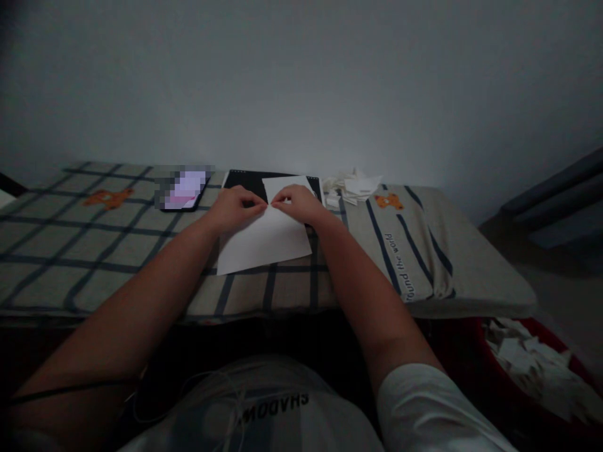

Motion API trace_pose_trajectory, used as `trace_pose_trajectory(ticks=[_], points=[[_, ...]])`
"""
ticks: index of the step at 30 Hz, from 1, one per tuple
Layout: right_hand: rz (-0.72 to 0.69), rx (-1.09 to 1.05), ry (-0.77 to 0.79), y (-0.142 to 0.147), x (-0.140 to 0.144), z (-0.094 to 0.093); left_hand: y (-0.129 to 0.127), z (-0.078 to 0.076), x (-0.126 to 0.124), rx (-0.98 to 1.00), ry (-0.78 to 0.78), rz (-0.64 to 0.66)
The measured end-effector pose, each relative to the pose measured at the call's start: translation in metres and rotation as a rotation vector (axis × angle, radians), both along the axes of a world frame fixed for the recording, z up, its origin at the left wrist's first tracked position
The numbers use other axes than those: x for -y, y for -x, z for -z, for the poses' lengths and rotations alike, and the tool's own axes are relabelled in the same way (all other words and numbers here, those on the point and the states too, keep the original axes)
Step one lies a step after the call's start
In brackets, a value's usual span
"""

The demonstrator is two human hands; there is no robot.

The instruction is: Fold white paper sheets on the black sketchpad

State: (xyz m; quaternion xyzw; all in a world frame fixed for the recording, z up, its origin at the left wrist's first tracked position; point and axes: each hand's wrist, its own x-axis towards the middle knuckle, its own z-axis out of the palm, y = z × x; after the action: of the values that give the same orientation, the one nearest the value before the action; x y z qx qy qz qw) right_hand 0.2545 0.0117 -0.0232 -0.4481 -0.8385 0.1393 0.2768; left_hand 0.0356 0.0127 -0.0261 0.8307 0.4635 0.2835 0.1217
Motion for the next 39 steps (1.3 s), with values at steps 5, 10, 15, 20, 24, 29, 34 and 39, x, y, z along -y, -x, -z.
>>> trace_pose_trajectory(ticks=[5, 10, 15, 20, 24, 29, 34, 39], points=[[0.003, -0.017, 0.002, -0.003, -0.006, 0.004, 0.002, -0.001, -0.001, 0.019, 0.016, -0.023], [0.002, -0.037, -0.001, -0.003, -0.006, 0.005, 0.003, 0.001, -0.002, 0.029, -0.014, 0.005], [0.015, -0.009, -0.037, -0.003, -0.002, 0.004, 0.003, 0.002, -0.002, 0.010, -0.025, -0.004], [0.073, 0.140, -0.240, 0.003, 0.003, 0.001, 0.004, 0.001, -0.002, -0.001, -0.031, -0.028], [0.045, 0.271, -0.331, 0.012, 0.008, -0.002, 0.002, 0.001, -0.002, 0.012, -0.037, -0.038], [0.049, 0.389, -0.424, 0.020, 0.012, -0.002, 0.001, 0.002, -0.003, 0.004, -0.037, -0.036], [0.050, 0.462, -0.480, 0.024, 0.016, -0.003, 0.000, 0.003, -0.004, 0.006, -0.021, -0.053], [0.072, 0.507, -0.502, 0.029, 0.019, -0.004, -0.001, 0.003, -0.002, 0.022, -0.001, -0.089]])
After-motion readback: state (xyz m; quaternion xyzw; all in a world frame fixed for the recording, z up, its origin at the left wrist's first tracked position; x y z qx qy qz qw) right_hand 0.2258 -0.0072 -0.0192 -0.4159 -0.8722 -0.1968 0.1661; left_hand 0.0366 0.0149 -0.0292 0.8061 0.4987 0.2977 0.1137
